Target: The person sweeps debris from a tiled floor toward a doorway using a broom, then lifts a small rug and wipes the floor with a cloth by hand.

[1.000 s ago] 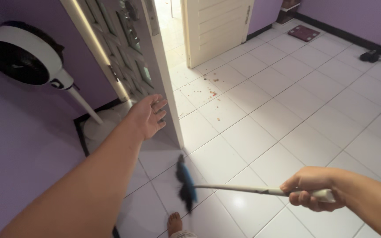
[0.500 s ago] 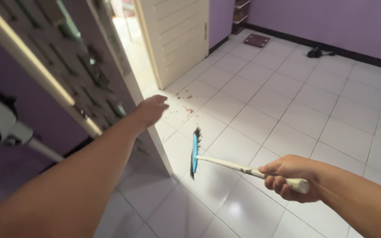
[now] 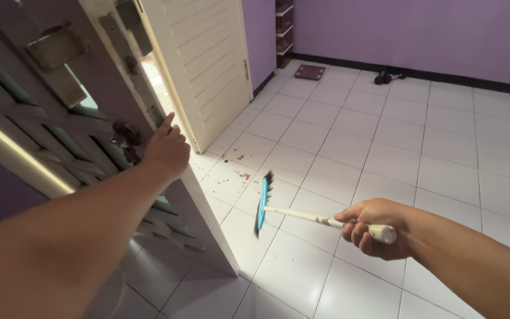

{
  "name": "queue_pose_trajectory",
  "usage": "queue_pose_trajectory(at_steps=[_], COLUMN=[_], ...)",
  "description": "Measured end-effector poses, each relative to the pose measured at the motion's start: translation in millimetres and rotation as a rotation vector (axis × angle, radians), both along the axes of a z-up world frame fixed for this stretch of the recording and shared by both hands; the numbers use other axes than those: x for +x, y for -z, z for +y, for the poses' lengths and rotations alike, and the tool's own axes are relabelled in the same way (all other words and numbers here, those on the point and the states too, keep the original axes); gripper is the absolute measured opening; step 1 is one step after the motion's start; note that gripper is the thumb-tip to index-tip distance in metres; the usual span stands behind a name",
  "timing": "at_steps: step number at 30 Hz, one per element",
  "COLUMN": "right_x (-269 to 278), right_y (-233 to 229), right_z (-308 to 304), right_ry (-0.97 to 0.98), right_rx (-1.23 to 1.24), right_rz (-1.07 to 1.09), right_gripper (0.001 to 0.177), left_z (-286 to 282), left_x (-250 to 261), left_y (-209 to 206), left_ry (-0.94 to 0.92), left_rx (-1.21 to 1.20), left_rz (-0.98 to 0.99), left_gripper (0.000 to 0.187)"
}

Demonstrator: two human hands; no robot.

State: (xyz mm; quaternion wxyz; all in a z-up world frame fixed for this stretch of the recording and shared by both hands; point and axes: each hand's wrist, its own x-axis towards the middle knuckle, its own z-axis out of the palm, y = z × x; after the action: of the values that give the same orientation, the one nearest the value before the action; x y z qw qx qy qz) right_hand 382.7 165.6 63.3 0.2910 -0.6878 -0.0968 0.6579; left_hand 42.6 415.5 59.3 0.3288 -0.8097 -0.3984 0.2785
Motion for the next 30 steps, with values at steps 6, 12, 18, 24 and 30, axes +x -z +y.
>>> queue_pose_trajectory(at_steps=[6, 12, 18, 24, 30], right_x=[-24, -21, -34, -40, -62], right_y=[3, 6, 17, 25, 20], right_z=[8, 16, 36, 47, 49], right_ry=[0.001, -0.018, -0.119, -0.214, -0.321], right_rx=[0.011, 0.002, -0.026, -0.037, -0.054], right_rz=[-0.017, 0.035, 0.131, 0.227, 0.276], right_gripper=[0.021, 0.016, 0.014, 0.016, 0.014], left_z=[-5, -36, -69, -131, -197], left_x=[10, 16, -20, -50, -62], left_y=[6, -9, 2, 10, -5], left_ry=[-0.035, -0.058, -0.086, -0.043, -0.407], left_rx=[0.053, 0.053, 0.105, 0.287, 0.284], left_rz=[-0.074, -0.044, -0.077, -0.318, -0.860], left_gripper=[0.033, 0.030, 0.027, 0.022, 0.015])
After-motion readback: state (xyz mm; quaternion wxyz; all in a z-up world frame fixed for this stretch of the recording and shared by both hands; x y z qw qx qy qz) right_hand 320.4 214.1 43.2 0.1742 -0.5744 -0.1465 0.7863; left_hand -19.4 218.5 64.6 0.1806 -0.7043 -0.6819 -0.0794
